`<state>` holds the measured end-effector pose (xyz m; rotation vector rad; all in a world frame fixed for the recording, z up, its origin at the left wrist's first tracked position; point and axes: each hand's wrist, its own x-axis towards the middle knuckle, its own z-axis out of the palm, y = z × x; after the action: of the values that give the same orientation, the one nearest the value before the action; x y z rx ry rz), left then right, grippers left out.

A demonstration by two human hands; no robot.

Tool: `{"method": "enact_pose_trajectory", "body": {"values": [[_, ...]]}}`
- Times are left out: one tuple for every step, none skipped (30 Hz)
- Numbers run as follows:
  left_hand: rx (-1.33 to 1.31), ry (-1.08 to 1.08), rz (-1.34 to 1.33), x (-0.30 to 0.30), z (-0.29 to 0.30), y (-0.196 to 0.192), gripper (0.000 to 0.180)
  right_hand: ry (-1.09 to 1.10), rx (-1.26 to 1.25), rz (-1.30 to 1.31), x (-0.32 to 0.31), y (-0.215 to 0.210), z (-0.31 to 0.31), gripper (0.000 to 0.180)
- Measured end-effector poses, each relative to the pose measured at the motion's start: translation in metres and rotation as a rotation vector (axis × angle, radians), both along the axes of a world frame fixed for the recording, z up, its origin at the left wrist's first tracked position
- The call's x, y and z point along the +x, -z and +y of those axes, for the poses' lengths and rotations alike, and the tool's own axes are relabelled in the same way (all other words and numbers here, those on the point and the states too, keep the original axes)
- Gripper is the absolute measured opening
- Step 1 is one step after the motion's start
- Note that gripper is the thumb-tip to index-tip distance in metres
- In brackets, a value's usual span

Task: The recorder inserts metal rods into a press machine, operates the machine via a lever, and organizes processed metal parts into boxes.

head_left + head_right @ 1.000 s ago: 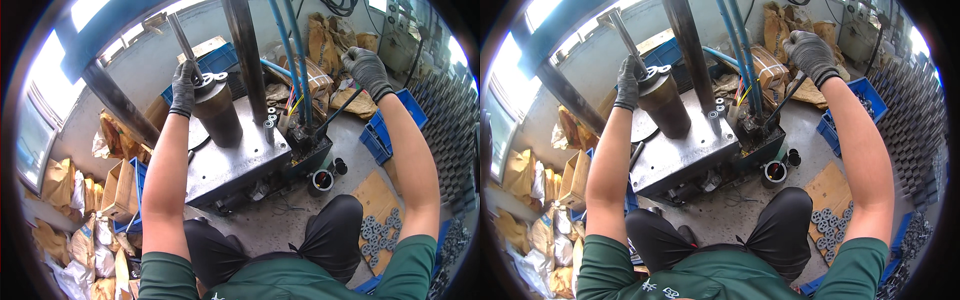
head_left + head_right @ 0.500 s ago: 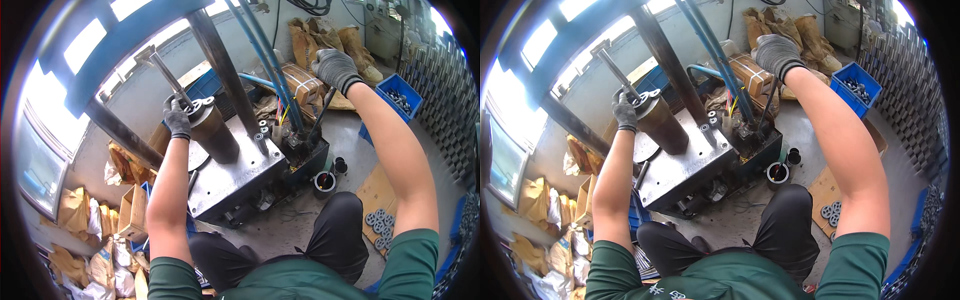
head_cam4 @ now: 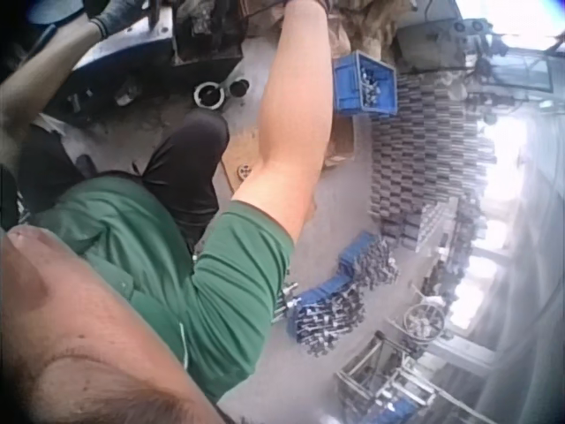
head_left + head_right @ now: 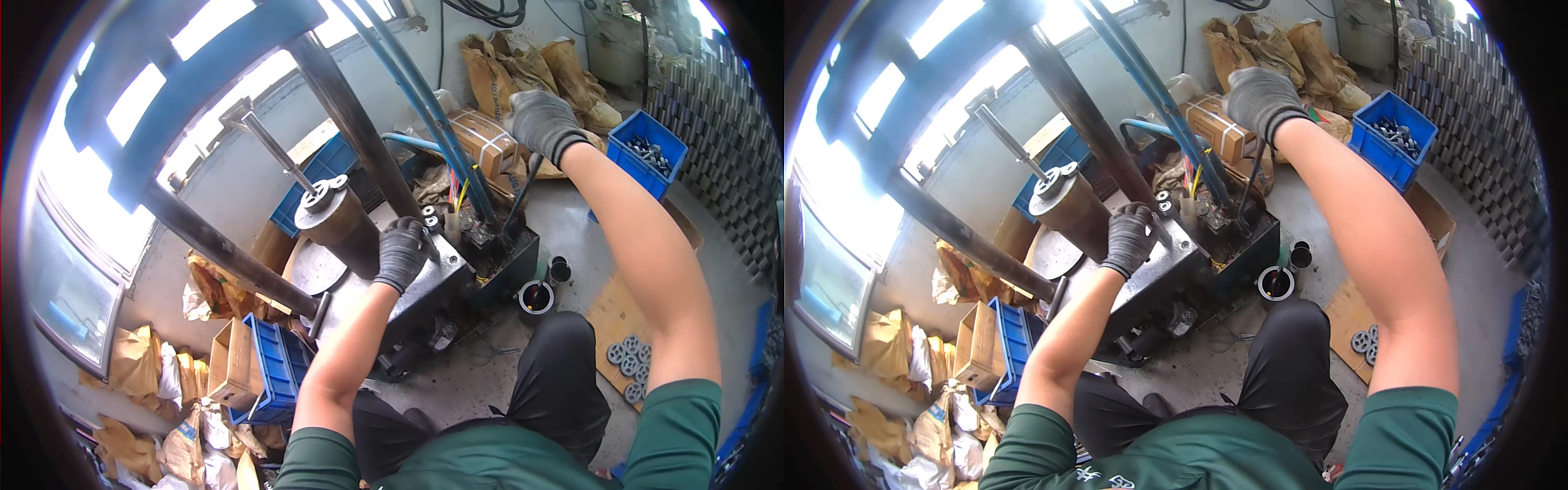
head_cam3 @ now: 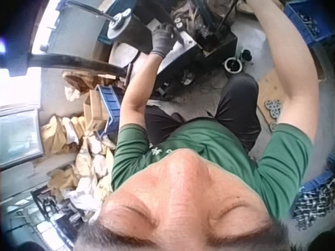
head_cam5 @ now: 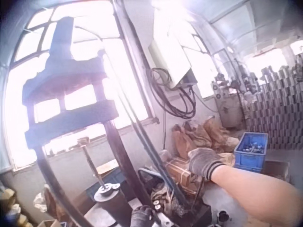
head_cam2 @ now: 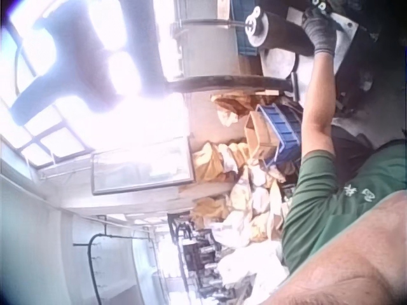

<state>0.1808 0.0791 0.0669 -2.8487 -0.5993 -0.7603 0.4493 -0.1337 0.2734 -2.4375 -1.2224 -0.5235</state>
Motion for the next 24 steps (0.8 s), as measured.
{"method": "enact_pose_trajectory", "body": {"values": [[-0.016, -0.002, -0.017, 0.0, 0.002, 0.004, 0.02, -0.009, 0.001, 0.02, -0.002, 0.001, -0.002, 0.037], [-0.022, 0.007, -0.013, 0.004, -0.001, 0.006, 0.018, -0.007, 0.006, -0.015, 0.002, 0.005, -0.008, 0.036], [-0.02, 0.034, -0.011, 0.007, -0.006, 0.005, 0.015, -0.015, 0.013, -0.021, 0.002, 0.007, -0.016, 0.036], [-0.014, 0.037, -0.02, 0.008, -0.01, 0.004, 0.014, -0.006, -0.013, 0.0, 0.001, 0.008, -0.023, 0.034], [-0.007, 0.038, -0.028, 0.007, -0.013, 0.002, 0.012, 0.0, -0.038, 0.021, -0.001, 0.01, -0.03, 0.032], [-0.009, 0.032, -0.047, 0.004, -0.013, 0.002, 0.012, -0.01, -0.033, 0.015, -0.005, 0.015, -0.037, 0.032], [-0.004, 0.022, -0.054, -0.002, -0.013, 0.003, 0.012, -0.048, 0.004, -0.04, -0.01, 0.022, -0.044, 0.029], [-0.025, 0.018, -0.118, -0.004, -0.016, 0.003, 0.014, -0.074, 0.039, -0.097, -0.014, 0.028, -0.056, 0.027], [-0.049, 0.018, -0.181, -0.006, -0.02, 0.004, 0.015, -0.121, 0.045, -0.113, -0.021, 0.035, -0.071, 0.026], [-0.017, 0.055, -0.233, -0.01, -0.024, 0.004, 0.016, -0.167, 0.051, -0.129, -0.031, 0.044, -0.087, 0.025], [-0.008, 0.044, -0.236, -0.022, -0.027, 0.008, 0.016, -0.224, -0.058, -0.273, -0.047, 0.049, -0.099, 0.022], [-0.199, 0.046, -0.365, -0.034, -0.031, 0.015, 0.017, -0.281, -0.164, -0.421, -0.065, 0.055, -0.111, 0.021], [-0.392, 0.059, -0.498, -0.042, -0.036, 0.021, 0.017, -0.379, -0.173, -0.467, -0.085, 0.06, -0.12, 0.023], [-0.775, 0.134, -0.58, -0.049, -0.041, 0.026, 0.018, -0.449, -0.121, -0.496, -0.107, 0.068, -0.126, 0.027], [-1.105, 0.232, -0.7, -0.055, -0.057, 0.022, 0.018, -0.541, 0.008, -0.504, -0.124, 0.084, -0.126, 0.031], [-1.323, 0.196, -0.653, -0.059, -0.082, 0.002, 0.021, -0.684, 0.046, -0.349, -0.138, 0.09, -0.126, 0.037], [-1.543, 0.169, -0.594, -0.062, -0.111, -0.023, 0.025, -0.744, 0.138, -0.233, -0.154, 0.097, -0.128, 0.038], [-1.536, 0.158, -0.592, -0.073, -0.128, -0.035, 0.025, -0.775, 0.147, -0.17, -0.168, 0.104, -0.116, 0.037], [-1.702, 0.216, -0.616, -0.087, -0.141, -0.044, 0.033, -0.792, 0.159, -0.161, -0.182, 0.109, -0.1, 0.037], [-1.874, 0.287, -0.637, -0.095, -0.151, -0.051, 0.04, -0.86, 0.225, 0.035, -0.195, 0.113, -0.087, 0.037], [-1.869, 0.278, -0.636, -0.1, -0.158, -0.06, 0.04, -0.919, 0.291, 0.233, -0.203, 0.118, -0.075, 0.037], [-1.887, 0.287, -0.63, -0.106, -0.162, -0.068, 0.046, -0.922, 0.296, 0.24, -0.207, 0.126, -0.063, 0.037], [-1.899, 0.293, -0.63, -0.114, -0.162, -0.074, 0.052, -0.966, 0.344, 0.299, -0.212, 0.134, -0.05, 0.037], [-1.922, 0.242, -0.638, -0.123, -0.155, -0.075, 0.056, -1.007, 0.389, 0.361, -0.216, 0.142, -0.038, 0.038]]}}
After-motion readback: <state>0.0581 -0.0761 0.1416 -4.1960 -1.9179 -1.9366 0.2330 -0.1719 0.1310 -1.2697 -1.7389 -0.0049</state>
